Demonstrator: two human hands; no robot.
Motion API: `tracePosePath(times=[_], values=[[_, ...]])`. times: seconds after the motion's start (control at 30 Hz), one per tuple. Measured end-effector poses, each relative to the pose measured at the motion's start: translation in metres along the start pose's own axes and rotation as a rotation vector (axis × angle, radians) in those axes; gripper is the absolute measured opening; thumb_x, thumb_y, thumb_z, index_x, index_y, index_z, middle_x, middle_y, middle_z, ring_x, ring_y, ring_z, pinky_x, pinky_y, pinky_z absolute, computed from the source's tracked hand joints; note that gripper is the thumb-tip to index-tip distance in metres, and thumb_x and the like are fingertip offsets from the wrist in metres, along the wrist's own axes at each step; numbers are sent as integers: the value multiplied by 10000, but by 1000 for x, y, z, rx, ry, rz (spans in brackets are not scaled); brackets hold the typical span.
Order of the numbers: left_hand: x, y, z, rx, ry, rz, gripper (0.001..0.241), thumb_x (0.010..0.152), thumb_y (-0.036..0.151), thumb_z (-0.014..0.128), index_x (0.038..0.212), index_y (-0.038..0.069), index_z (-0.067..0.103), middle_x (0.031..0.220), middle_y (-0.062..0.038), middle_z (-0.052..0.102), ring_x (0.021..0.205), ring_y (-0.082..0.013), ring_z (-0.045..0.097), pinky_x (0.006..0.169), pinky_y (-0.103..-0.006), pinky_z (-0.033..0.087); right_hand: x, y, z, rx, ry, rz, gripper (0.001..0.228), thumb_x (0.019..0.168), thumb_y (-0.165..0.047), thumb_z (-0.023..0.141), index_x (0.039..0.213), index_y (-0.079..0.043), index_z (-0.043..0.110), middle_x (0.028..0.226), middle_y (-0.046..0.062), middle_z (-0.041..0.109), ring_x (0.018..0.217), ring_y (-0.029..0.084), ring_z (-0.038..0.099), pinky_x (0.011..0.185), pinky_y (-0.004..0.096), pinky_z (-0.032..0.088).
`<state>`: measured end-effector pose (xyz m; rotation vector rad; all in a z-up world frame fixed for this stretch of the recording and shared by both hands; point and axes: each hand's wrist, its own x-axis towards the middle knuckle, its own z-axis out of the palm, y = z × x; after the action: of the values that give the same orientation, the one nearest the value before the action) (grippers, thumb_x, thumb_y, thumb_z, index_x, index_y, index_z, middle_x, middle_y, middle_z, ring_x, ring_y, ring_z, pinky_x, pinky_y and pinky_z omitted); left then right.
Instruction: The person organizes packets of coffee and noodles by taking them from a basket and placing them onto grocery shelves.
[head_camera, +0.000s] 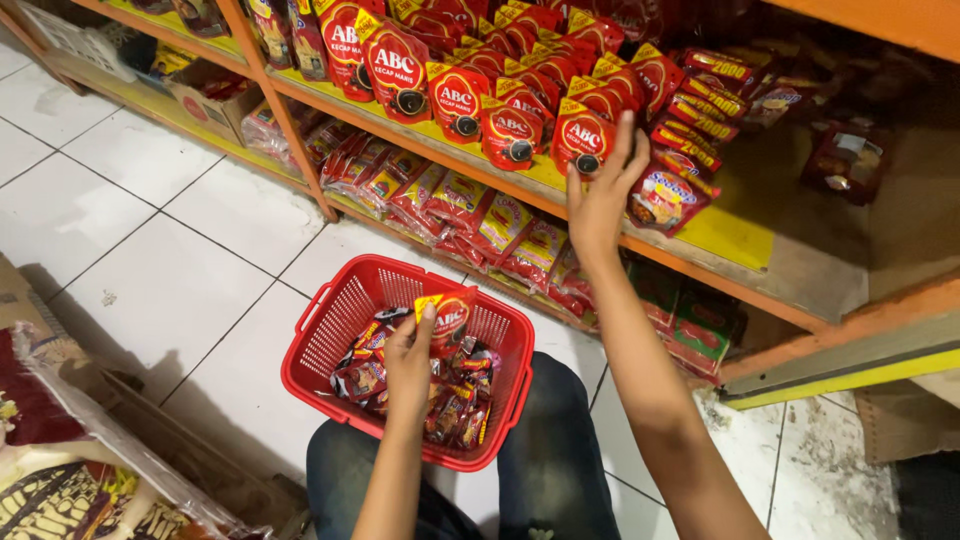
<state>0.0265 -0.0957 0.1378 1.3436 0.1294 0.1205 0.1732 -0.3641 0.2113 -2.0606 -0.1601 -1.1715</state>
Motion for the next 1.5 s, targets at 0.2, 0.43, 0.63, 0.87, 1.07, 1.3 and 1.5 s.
tracePosePath(times=[0.2,0.43,0.63,0.87,1.07,1.3,1.5], values=[[-9,-3,-5,-22,-27,-7,329,1042,261,599,997,-24,755,823,16,707,726,-50,562,686,-248,489,8,5,14,-293,-171,90,739,991,23,714,1600,-293,438,1499,266,267,1168,432,595,965,490,527],[-9,-15,-7,-44,-22,-61,323,1036,268,597,1050,-9,763,910,-12,736,798,-59,604,747,-257,499,24,23,17,-353,-232,158,752,920,11,730,1569,-250,453,1450,291,282,1145,489,585,967,510,503],[-12,-14,-10,-31,-21,-88,337,1035,285,598,1057,-5,767,924,-8,744,817,-58,609,769,-252,502,34,31,13,-335,-232,35,759,908,-23,776,1567,-230,462,1475,310,273,1199,528,559,966,515,509],[-13,-21,-17,-57,31,-135,314,1022,291,609,1037,18,764,914,-7,748,799,-56,609,744,-242,502,46,36,11,-287,-295,78,726,923,-35,765,1557,-228,470,1515,343,220,1105,524,623,941,507,538],[-15,-20,-16,-53,4,-141,336,1050,308,606,963,17,750,820,23,687,733,-44,547,682,-249,471,41,34,4,-265,-265,-50,710,902,-10,771,1543,-158,504,1515,328,222,1192,547,585,972,482,543],[-21,-13,-6,-17,18,-283,314,1050,314,612,1043,40,766,788,9,664,617,-55,508,520,-236,380,62,23,-18,-578,-469,-111,486,1050,-304,693,1488,-176,526,1347,314,431,927,455,683,738,493,576],[-28,-18,3,-168,-36,-267,305,1016,279,599,1006,14,749,844,-10,747,695,-60,644,604,-237,514,94,35,-55,-636,-618,-589,505,1074,-292,650,1546,-230,482,1268,237,564,867,352,695,686,460,583]])
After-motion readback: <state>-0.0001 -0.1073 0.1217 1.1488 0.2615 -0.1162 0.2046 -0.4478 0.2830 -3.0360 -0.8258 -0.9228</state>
